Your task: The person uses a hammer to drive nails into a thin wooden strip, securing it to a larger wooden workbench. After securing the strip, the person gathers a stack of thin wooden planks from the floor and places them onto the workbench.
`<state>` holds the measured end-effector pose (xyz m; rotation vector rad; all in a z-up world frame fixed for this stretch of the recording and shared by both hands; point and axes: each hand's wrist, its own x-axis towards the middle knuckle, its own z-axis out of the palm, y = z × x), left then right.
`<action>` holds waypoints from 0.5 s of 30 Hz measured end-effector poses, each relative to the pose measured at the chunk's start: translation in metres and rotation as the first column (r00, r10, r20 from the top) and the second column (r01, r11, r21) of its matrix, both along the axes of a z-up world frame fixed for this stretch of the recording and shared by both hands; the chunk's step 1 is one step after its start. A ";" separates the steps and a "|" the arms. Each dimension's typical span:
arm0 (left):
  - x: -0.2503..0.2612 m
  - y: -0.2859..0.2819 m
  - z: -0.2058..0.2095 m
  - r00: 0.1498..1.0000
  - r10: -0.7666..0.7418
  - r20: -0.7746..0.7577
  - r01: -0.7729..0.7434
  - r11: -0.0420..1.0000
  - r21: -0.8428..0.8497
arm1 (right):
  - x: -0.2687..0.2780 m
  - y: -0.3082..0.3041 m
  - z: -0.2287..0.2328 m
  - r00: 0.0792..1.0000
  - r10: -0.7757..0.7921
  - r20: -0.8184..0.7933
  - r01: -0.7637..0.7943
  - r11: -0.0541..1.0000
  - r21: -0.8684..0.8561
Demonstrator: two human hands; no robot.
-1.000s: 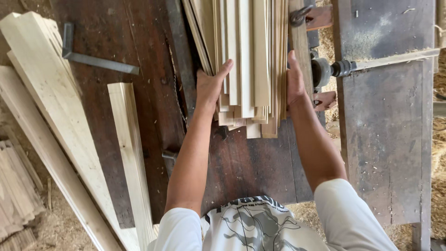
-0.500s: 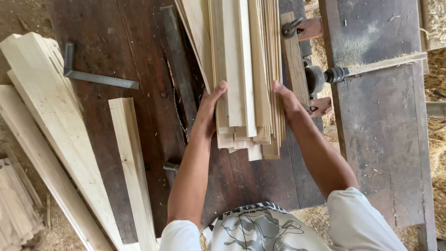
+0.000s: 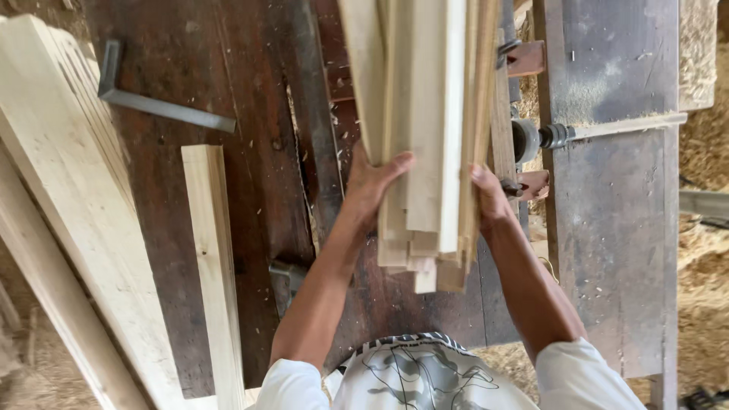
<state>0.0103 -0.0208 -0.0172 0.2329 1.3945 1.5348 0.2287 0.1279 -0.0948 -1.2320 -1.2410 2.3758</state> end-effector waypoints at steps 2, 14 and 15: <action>0.012 0.003 0.019 0.999 0.033 0.001 -0.033 0.998 0.047 | 0.025 0.002 -0.001 0.992 -0.046 -0.119 0.042 0.999 -0.034; 0.142 -0.060 0.118 0.977 0.015 -0.213 0.092 0.869 0.486 | 0.261 -0.037 0.053 0.801 -0.289 -0.524 0.337 0.942 -0.005; 0.152 -0.063 0.122 0.995 -0.010 -0.104 0.066 0.833 0.550 | 0.274 -0.051 0.053 0.825 -0.247 -0.508 0.303 0.952 0.029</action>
